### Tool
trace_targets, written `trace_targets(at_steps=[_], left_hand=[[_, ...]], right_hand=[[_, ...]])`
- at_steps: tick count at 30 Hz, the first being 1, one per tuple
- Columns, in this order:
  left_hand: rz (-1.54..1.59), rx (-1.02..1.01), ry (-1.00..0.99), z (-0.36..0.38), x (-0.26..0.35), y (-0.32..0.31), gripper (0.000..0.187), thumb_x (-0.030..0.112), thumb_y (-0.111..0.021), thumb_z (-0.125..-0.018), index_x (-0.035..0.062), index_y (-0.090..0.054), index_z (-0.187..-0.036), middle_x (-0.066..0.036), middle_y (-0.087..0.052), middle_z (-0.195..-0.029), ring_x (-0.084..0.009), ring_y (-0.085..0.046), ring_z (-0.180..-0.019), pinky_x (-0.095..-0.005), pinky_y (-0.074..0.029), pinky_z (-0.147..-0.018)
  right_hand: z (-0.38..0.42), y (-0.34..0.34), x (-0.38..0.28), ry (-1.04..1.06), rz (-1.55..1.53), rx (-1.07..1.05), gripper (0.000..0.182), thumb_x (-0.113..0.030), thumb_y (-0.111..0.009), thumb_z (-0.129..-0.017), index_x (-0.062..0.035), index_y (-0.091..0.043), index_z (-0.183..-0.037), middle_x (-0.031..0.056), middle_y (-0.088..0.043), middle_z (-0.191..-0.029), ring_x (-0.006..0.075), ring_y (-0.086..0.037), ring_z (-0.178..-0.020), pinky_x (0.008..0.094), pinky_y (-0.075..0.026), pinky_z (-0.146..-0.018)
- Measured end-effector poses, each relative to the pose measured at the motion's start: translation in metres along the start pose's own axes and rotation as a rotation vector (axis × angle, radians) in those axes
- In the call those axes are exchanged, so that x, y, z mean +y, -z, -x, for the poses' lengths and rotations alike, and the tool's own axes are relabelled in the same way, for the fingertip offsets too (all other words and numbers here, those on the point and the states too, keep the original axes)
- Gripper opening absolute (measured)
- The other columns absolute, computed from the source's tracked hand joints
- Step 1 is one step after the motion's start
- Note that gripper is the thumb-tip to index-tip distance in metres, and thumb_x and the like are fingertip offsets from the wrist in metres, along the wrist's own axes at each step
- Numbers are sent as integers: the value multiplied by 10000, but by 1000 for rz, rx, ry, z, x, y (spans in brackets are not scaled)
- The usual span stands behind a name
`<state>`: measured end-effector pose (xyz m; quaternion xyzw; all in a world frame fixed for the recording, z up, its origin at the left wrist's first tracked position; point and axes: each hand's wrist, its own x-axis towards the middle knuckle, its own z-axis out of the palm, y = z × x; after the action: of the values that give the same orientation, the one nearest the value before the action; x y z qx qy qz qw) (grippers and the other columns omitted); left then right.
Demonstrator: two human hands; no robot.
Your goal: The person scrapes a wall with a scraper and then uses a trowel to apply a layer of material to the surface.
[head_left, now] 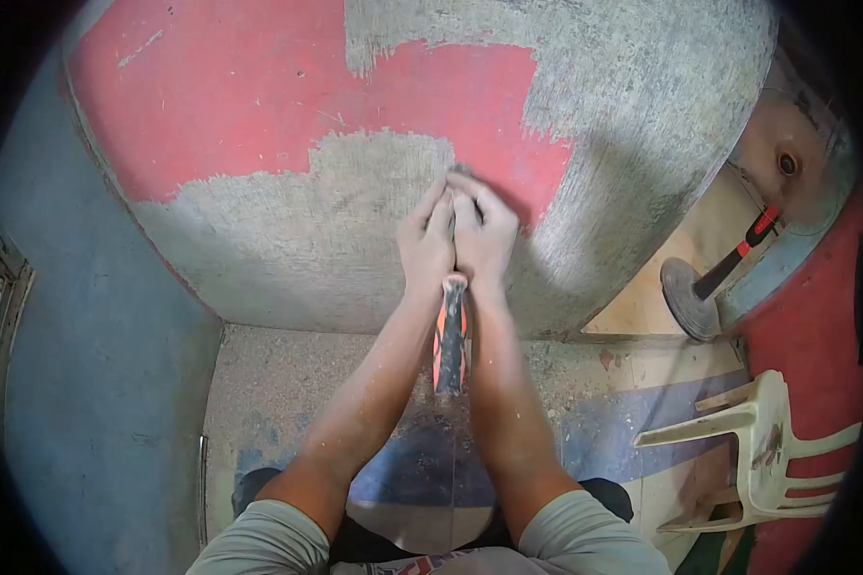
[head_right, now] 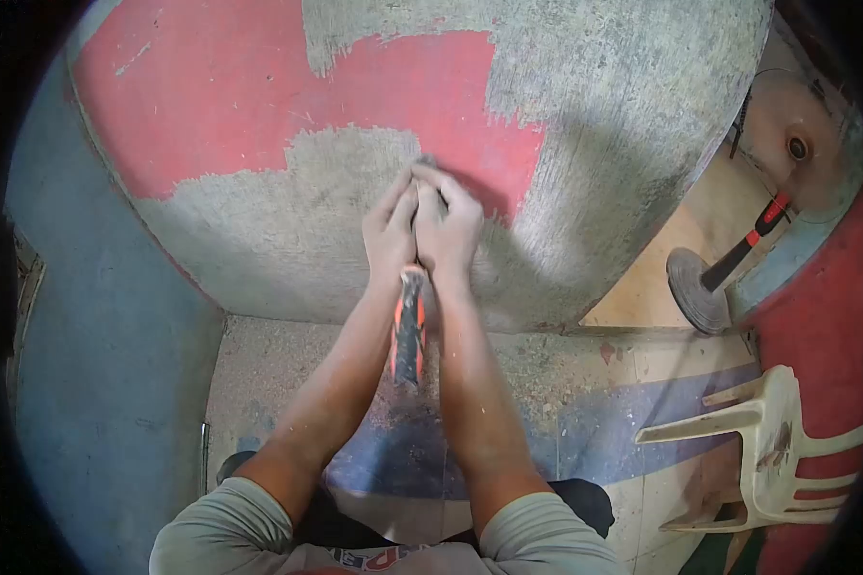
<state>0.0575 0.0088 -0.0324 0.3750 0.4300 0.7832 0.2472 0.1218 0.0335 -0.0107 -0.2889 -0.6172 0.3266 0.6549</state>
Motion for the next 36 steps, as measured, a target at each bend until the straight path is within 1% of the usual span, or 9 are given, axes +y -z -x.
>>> trace_targets(at_steps=[5,8,11,18,20,23,27,30,36], left_hand=[[257,-7,77,-4,17,-11,371,55,-585,-1003,-43,-619,-1359,-138,-687,-1279,-131,-642,-1122,-261,-498,-973],[43,-15,62,12,1,3,377,42,-580,-1002,-44,-611,-1368,-155,-679,-1294,-154,-640,-1152,-274,-495,-995],[134,5,139,18,-9,4,388,36,-570,-1003,-53,-594,-1380,-170,-668,-1310,-180,-636,-1181,-285,-488,-1018],[141,-45,13,-20,19,-4,395,60,-575,-999,-58,-596,-1376,-168,-676,-1302,-185,-626,-1202,-282,-474,-1032],[-45,-21,-21,-1,18,2,370,65,-566,-1005,-47,-623,-1352,-159,-686,-1287,-178,-619,-1205,-280,-464,-1038],[24,-3,80,22,-29,17,360,56,-568,-1002,-33,-637,-1344,-158,-680,-1302,-177,-616,-1211,-287,-458,-1048],[-26,-11,-9,2,4,4,379,38,-581,-990,-26,-626,-1361,-165,-674,-1313,-176,-619,-1204,-295,-469,-1040],[242,-1,34,-14,20,-9,391,62,-580,-997,-42,-607,-1372,-165,-666,-1327,-176,-622,-1196,-285,-475,-1024],[47,-7,86,15,-16,15,389,53,-567,-1001,-51,-601,-1374,-165,-662,-1332,-189,-628,-1200,-291,-476,-1033]], right_hand=[[-8,-2,-7,-33,-41,10,248,-57,-581,-930,37,-744,-1093,170,-768,-1032,207,-725,-975,337,-546,-894],[14,3,17,-11,52,1,247,-58,-585,-935,26,-745,-1102,167,-769,-1031,209,-727,-976,337,-549,-898],[21,3,24,-51,20,-3,244,-78,-591,-940,4,-752,-1105,162,-770,-1037,233,-732,-987,343,-549,-907],[-20,-10,-19,89,29,16,252,-110,-591,-942,-9,-754,-1105,170,-766,-1050,277,-736,-1005,360,-545,-923],[1,-3,7,42,88,-10,251,-101,-589,-943,-5,-751,-1108,169,-766,-1054,268,-736,-1002,359,-546,-919],[29,1,30,-43,59,-12,245,-85,-588,-946,4,-748,-1109,154,-769,-1058,233,-733,-1001,355,-550,-907],[4,-2,12,34,43,-3,233,-86,-606,-938,8,-749,-1097,161,-770,-1035,232,-737,-987,347,-553,-892],[-15,-9,-16,44,30,22,228,-91,-604,-938,-3,-755,-1085,174,-768,-1019,262,-745,-964,354,-557,-885],[28,-3,21,-53,28,12,241,-70,-581,-939,2,-752,-1093,172,-767,-1032,239,-740,-976,341,-558,-887]])
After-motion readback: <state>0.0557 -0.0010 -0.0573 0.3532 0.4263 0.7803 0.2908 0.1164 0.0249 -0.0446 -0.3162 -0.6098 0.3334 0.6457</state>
